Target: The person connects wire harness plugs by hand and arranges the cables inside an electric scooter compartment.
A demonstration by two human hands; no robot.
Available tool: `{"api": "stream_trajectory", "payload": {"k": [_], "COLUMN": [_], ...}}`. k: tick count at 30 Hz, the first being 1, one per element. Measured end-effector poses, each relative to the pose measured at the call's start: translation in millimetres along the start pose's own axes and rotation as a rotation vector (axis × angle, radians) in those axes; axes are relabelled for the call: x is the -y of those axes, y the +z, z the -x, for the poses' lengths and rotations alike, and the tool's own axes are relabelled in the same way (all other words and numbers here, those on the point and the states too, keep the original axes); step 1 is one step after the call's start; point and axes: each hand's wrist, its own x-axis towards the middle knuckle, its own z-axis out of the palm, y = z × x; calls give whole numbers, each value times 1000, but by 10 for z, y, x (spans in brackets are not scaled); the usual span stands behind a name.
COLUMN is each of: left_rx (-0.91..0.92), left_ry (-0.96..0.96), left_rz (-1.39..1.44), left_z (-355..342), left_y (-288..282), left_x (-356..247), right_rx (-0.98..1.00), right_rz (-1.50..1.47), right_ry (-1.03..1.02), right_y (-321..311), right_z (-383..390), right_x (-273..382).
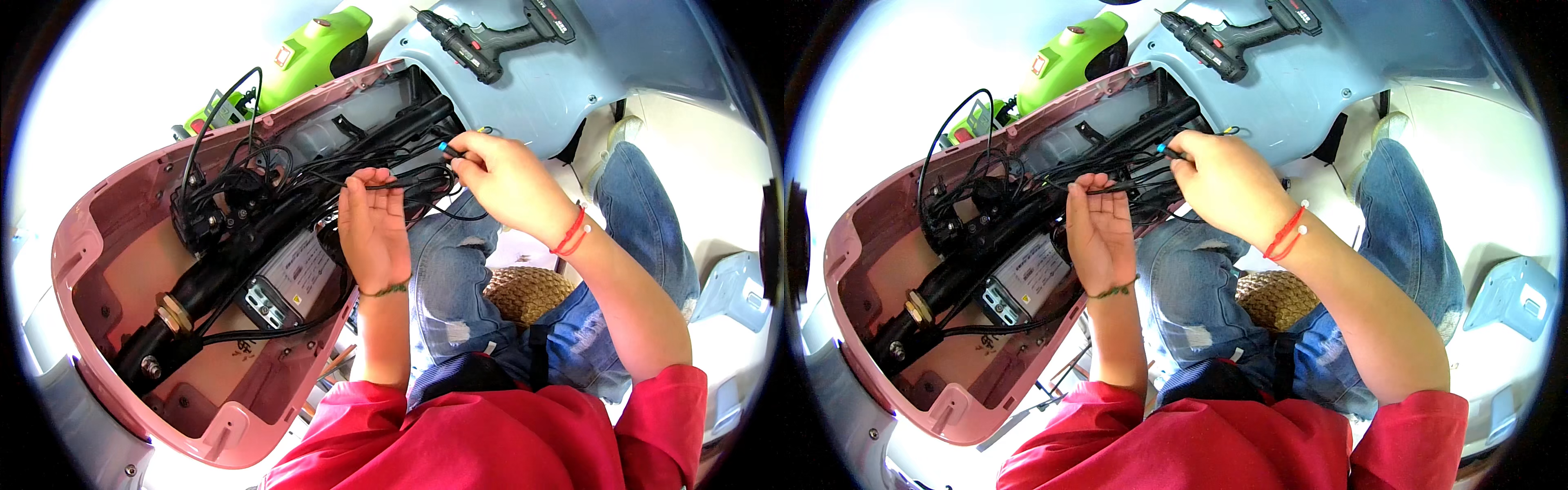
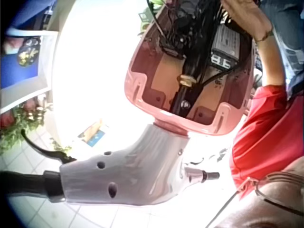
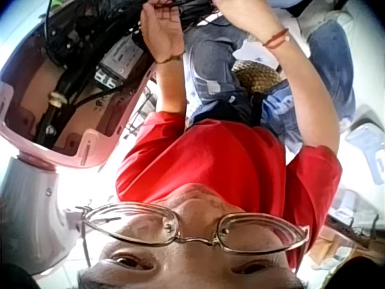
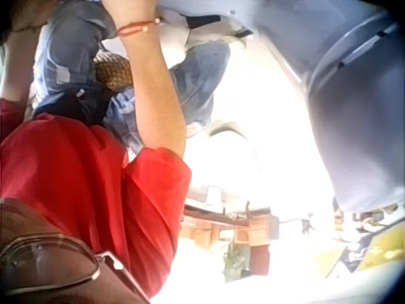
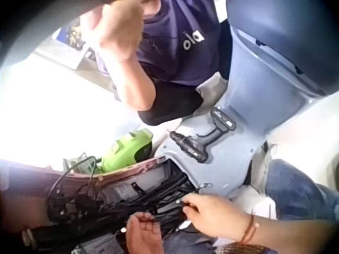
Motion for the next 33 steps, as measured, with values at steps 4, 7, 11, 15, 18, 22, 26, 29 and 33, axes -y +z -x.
{"api": "stream_trajectory", "payload": {"k": [4, 7, 11, 15, 18, 22, 26, 29, 33], "left_rx": [177, 234, 147, -122, -196, -218, -227, -254, -291], "left_ry": [-142, -209, -163, 13, 70, 154, 62, -34, -42], "left_rz": [506, 677, 576, 21, -90, -156, -132, -75, 30], "left_z": [73, 78, 93, 99, 100, 116, 39, -88, -237], "left_y": [94, 105, 64, -28, -5, 127, 181, 160, 146], "left_x": [-66, -139, -151, -105, -46, 12, -47, -96, -68], "right_rx": [84, 33, 69, 29, -5, 13, -22, -18, 2], "right_rz": [-189, -203, -151, -170, -195, -198, -147, -144, -198], "right_ry": [-141, -360, -390, -287, -246, -145, -139, -121, -111], "right_y": [-12, 41, 73, 106, 118, 110, 109, 101, 100], "right_z": [76, 87, 89, 75, 41, 38, 39, 44, 45], "right_x": [33, 75, 76, 45, 16, 2, 11, 16, 17]}}
